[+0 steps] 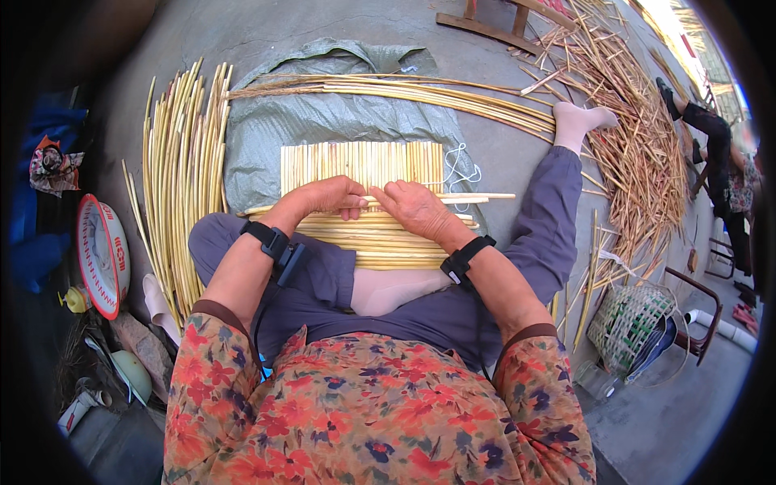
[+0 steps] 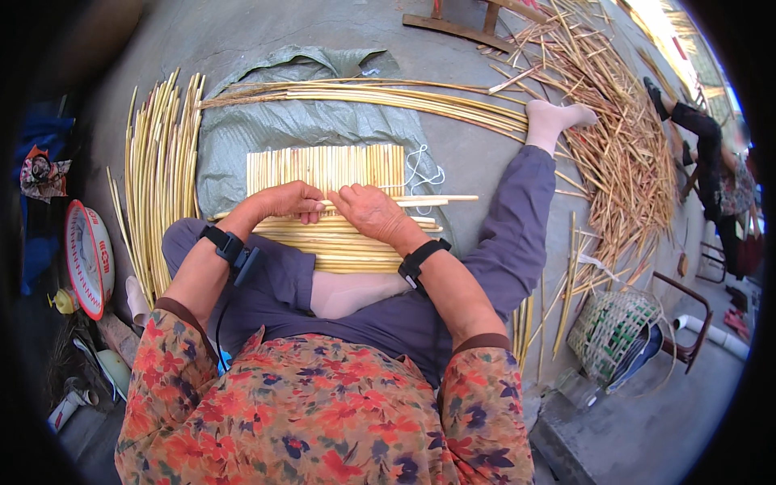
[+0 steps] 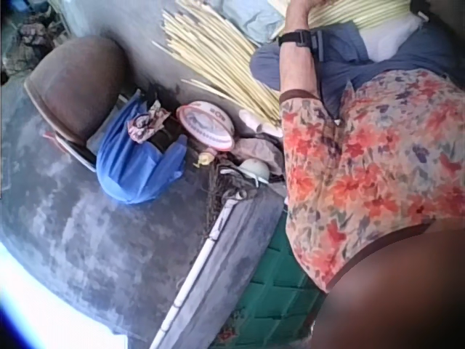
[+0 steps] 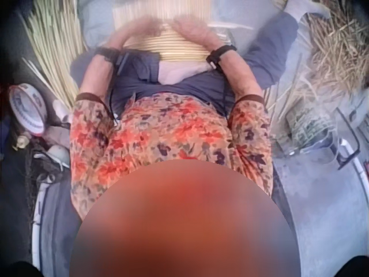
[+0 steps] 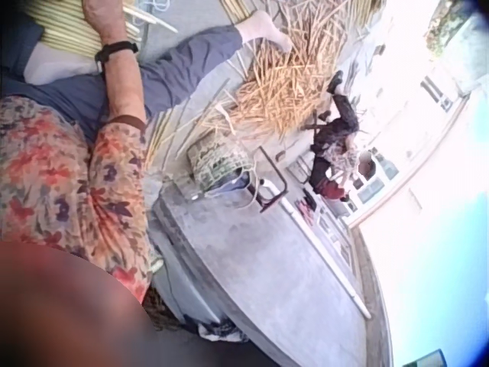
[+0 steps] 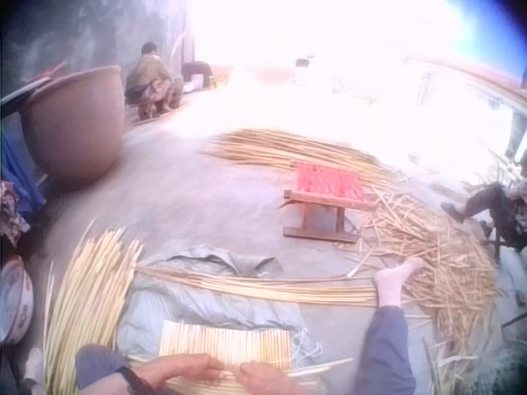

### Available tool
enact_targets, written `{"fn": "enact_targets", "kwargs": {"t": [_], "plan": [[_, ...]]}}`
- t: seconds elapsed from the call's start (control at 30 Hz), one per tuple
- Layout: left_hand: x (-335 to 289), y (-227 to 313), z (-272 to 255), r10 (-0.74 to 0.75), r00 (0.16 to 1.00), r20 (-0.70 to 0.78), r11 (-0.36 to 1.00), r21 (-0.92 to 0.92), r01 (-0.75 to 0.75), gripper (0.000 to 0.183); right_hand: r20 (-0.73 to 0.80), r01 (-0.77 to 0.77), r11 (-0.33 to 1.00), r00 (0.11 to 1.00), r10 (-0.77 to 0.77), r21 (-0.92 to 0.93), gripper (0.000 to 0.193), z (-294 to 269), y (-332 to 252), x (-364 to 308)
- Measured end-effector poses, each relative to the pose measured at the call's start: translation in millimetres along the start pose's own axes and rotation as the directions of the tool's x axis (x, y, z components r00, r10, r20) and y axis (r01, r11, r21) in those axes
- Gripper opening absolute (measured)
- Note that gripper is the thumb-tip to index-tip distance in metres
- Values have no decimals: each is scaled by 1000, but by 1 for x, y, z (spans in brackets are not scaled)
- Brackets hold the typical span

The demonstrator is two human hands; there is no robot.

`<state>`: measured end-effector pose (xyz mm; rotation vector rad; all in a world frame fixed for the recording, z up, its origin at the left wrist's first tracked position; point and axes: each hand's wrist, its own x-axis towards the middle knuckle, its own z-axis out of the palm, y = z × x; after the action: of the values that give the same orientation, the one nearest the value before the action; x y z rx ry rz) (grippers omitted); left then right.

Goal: The person weaves long reed-like sticks together by hand to construct a large flat mat, using a white cord to tie and secure each new stick to the existing structure while sitting on the ground.

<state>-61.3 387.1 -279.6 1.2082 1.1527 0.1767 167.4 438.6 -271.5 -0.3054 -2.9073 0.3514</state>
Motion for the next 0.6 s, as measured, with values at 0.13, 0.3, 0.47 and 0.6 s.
{"fn": "enact_targets", "kwargs": {"t": [0.13, 0.3, 0.47, 0.6], "plan": [[-4, 16, -9, 10, 995, 101, 999, -33, -7, 32, -21, 26, 1000, 999, -26, 7, 38, -16, 6, 1], [-13, 37, -9, 60, 997, 56, 996, -64, -57, 32, -84, 54, 999, 995, -54, -10, 37, -40, 10, 6], [-25, 55, -23, 112, 992, -64, 994, -5, -113, 30, -262, 30, 999, 964, -40, -43, 41, -76, 16, 18], [-44, 68, -49, 116, 940, -320, 993, 17, -117, 28, -482, -397, 898, 760, 437, 189, 22, -110, 35, -10]]}}
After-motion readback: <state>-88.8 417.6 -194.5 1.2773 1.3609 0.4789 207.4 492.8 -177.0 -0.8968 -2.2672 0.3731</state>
